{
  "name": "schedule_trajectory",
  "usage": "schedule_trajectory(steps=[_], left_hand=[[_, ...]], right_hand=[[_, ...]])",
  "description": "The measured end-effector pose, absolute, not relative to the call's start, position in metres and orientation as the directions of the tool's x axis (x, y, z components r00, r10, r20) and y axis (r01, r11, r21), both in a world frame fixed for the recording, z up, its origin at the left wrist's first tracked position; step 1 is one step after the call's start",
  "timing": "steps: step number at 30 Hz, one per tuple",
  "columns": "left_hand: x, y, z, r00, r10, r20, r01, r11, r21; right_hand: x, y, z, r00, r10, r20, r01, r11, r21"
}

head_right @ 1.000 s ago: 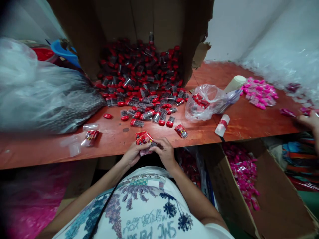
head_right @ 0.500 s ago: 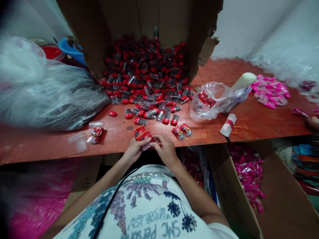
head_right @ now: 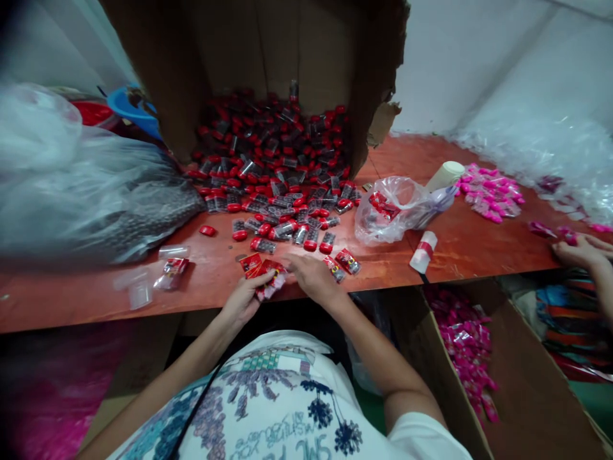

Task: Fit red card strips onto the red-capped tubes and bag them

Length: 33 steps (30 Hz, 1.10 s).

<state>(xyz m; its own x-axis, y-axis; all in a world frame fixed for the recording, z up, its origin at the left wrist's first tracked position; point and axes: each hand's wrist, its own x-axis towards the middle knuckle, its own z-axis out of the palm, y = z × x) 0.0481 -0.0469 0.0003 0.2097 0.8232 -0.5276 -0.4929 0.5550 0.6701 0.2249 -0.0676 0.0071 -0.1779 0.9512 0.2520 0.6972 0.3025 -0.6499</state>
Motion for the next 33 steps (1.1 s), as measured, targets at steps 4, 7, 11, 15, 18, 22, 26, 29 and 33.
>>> schedule_trajectory(steps=[4, 7, 11, 15, 18, 22, 26, 29, 33], left_hand=[[0.044, -0.041, -0.001, 0.100, 0.804, -0.587, -0.549, 0.536, 0.641], [0.043, -0.039, -0.001, 0.065, 0.779, -0.624, -0.578, 0.539, 0.613], [0.043, -0.036, 0.000, 0.044, 0.746, -0.665, -0.625, 0.540, 0.564], [0.043, -0.033, 0.003, 0.055, 0.732, -0.679, -0.654, 0.540, 0.530], [0.043, -0.031, 0.005, 0.084, 0.722, -0.686, -0.652, 0.561, 0.510], [0.045, -0.030, 0.010, 0.101, 0.717, -0.690, -0.673, 0.560, 0.483], [0.048, -0.029, 0.010, 0.092, 0.721, -0.687, -0.694, 0.541, 0.476], [0.050, -0.030, 0.006, 0.084, 0.740, -0.668, -0.678, 0.534, 0.506], [0.052, -0.031, 0.003, 0.061, 0.788, -0.613, -0.656, 0.495, 0.570]], right_hand=[[0.271, -0.046, 0.008, -0.133, 0.961, 0.244, 0.899, 0.221, -0.379], [0.298, -0.030, 0.000, -0.191, 0.962, 0.196, 0.946, 0.234, -0.224], [0.308, -0.021, -0.011, -0.211, 0.958, 0.195, 0.954, 0.245, -0.173], [0.302, -0.028, -0.015, -0.120, 0.970, 0.210, 0.964, 0.165, -0.210], [0.297, -0.035, -0.016, -0.068, 0.975, 0.213, 0.951, 0.127, -0.281], [0.280, -0.046, -0.008, 0.127, 0.941, 0.315, 0.788, 0.097, -0.608], [0.239, -0.066, 0.003, 0.170, 0.959, 0.228, 0.501, 0.115, -0.858], [0.206, -0.081, 0.008, 0.092, 0.971, 0.220, 0.470, 0.153, -0.869], [0.186, -0.088, 0.009, 0.079, 0.958, 0.275, 0.547, 0.189, -0.816]])
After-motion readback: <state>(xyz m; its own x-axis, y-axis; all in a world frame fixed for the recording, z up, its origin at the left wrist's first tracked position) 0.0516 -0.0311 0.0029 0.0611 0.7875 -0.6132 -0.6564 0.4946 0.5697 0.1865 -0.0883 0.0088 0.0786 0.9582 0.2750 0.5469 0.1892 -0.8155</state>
